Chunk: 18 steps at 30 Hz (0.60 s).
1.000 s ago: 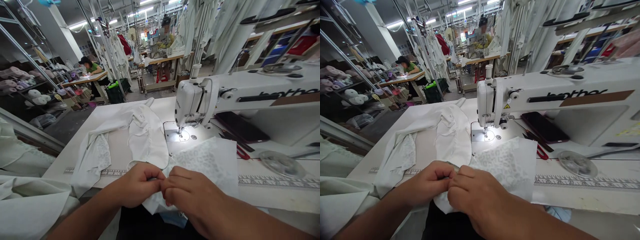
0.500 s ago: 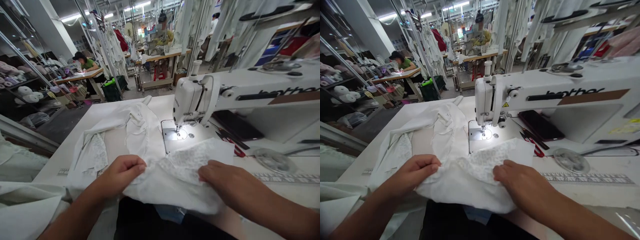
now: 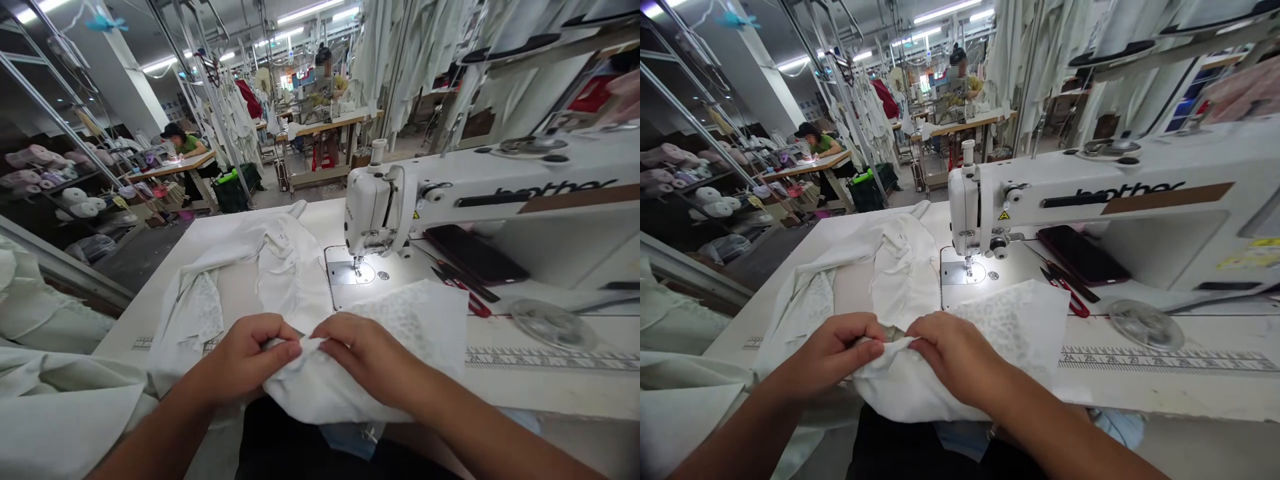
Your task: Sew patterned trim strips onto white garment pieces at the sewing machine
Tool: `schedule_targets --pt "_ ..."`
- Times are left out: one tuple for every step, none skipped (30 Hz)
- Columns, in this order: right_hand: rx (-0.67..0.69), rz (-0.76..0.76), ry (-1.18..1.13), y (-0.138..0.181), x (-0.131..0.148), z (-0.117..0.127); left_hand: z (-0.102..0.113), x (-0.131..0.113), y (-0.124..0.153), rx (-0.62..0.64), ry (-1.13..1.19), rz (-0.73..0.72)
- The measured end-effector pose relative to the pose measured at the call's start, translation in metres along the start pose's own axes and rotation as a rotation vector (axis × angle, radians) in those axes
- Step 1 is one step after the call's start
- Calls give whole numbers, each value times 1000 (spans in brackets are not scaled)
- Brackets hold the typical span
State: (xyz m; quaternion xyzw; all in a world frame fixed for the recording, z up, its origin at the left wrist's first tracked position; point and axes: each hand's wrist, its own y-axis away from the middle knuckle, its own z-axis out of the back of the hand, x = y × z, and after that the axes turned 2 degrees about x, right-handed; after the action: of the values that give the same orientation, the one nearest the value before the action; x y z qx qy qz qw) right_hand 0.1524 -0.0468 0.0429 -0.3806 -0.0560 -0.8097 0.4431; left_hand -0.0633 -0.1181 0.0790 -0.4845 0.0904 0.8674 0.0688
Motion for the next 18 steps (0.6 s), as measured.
schedule_targets --pt "13 19 56 2 -1 0 1 4 1 -45 -75 -17" --pt "-2 45 126 5 -2 1 1 8 1 -92 -156 -50" --pt "-34 75 197 9 -3 2 -1 13 0 -142 -234 -107" --pt "-68 112 261 14 -4 3 -3 17 -1 -192 -303 -186" --pt "-100 148 314 19 -4 4 -6 21 -4 -238 -359 -275" --pt "-133 181 357 24 -4 4 -10 24 -6 -284 -405 -360" --pt "-155 211 389 28 -4 4 -14 26 -8 -328 -447 -437" --pt "-166 240 415 31 -4 4 -18 27 -10 -363 -484 -502" --pt "-165 266 437 33 -3 3 -21 27 -12 -387 -514 -556" --pt "-159 288 458 36 -3 3 -25 26 -13 -407 -538 -600" --pt "-152 304 483 38 -3 2 -28 25 -13 -426 -558 -641" --pt "-149 322 511 41 -4 0 -30 25 -13 -449 -575 -680" --pt "-156 340 539 43 -5 -1 -32 25 -12 -476 -591 -712" --pt "-167 350 562 46 -6 -3 -34 25 -11 -501 -608 -736" --pt "-180 344 571 48 -7 -5 -36 26 -10 -523 -624 -757" --pt "-183 318 559 50 -8 -6 -37 28 -9 -535 -639 -774" --pt "-175 276 519 52 -8 -8 -39 30 -8 -538 -652 -791" --pt "-157 226 456 53 -6 -9 -41 33 -8 -536 -659 -805"
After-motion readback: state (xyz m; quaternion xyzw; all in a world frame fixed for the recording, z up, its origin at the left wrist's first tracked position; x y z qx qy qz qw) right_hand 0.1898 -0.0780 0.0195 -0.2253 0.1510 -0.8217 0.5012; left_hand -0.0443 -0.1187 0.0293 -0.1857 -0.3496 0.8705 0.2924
